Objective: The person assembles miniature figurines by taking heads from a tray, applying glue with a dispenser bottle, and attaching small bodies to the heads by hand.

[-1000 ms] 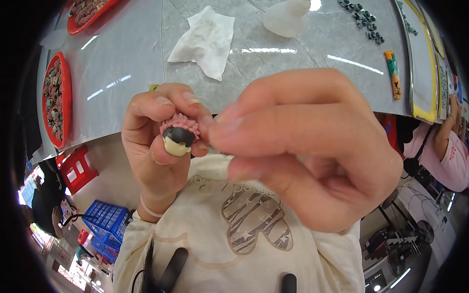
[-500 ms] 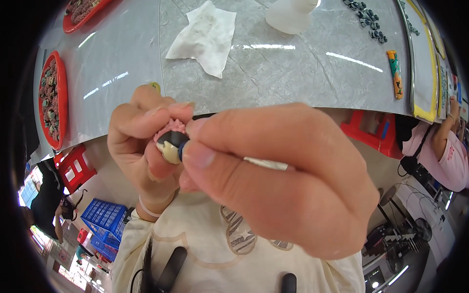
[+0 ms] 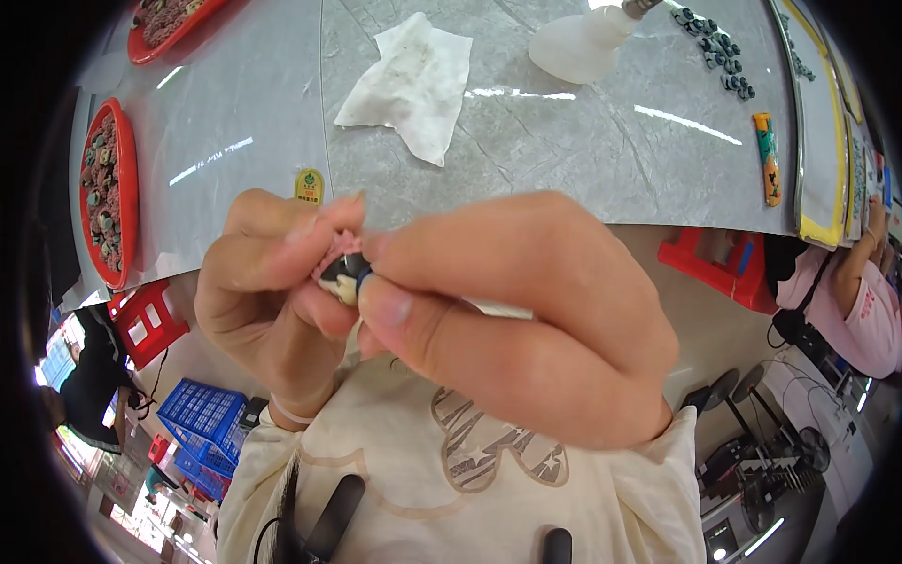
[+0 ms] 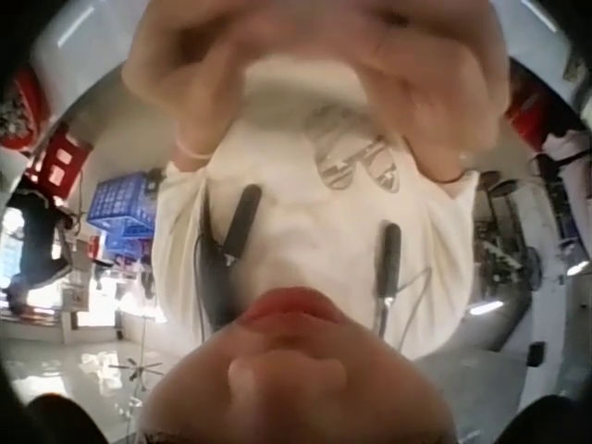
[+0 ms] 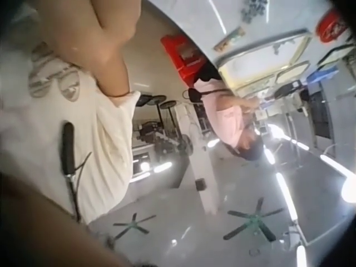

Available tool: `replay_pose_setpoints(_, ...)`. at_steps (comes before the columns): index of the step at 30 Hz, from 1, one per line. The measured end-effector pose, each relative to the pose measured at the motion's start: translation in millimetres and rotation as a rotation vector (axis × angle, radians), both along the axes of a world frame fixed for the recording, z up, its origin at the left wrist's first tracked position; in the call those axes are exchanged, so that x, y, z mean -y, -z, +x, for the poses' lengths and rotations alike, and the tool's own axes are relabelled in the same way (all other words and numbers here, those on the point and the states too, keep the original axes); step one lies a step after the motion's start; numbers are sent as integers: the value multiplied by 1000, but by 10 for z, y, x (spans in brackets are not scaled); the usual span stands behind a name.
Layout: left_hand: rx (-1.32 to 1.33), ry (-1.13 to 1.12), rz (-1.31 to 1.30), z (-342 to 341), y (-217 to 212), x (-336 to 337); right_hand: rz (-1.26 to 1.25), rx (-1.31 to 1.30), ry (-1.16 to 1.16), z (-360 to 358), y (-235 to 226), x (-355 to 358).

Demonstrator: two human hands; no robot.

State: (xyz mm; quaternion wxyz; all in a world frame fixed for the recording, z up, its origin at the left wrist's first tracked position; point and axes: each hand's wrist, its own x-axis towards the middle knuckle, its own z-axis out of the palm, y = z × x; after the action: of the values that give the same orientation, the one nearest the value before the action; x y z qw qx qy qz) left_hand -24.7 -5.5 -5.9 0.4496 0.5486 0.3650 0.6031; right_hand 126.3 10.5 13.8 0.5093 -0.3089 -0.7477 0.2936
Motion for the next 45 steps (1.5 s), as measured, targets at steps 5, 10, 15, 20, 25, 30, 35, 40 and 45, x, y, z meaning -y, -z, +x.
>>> replay_pose_setpoints(5, 188, 61, -182, 28, -64, -19, 182, 82, 37, 25, 94, -115)
replay_pose_setpoints(10, 189, 92, -340, 45, -140, -22, 133, 74, 5, -34, 95, -90)
replay_pose_setpoints(15, 113, 1, -92, -19, -20, -1, -48, 175, 174, 25, 114, -201)
replay_pose_setpoints(20, 2, -23, -24, -77, -44, 21, 208, 557, 257, -25, 287, -427)
replay_pose_setpoints(25, -67, 38, -37, -71, -52, 60, 130, 683, 192, -159, 52, -427)
replay_pose_setpoints(30, -116, 106, -64, -90, -32, 95, 0, 223, 148, -111, -95, -293)
replay_pose_setpoints(35, -244, 58, -42, -61, -8, 105, 72, 298, -60, -38, -73, -84)
replay_pose_setpoints(40, -169, 95, 39, -39, 137, 108, 313, 351, 28, -38, 94, -72)
replay_pose_setpoints(45, -153, 97, 67, -33, 63, 117, 338, 314, -5, -1, 107, -86)
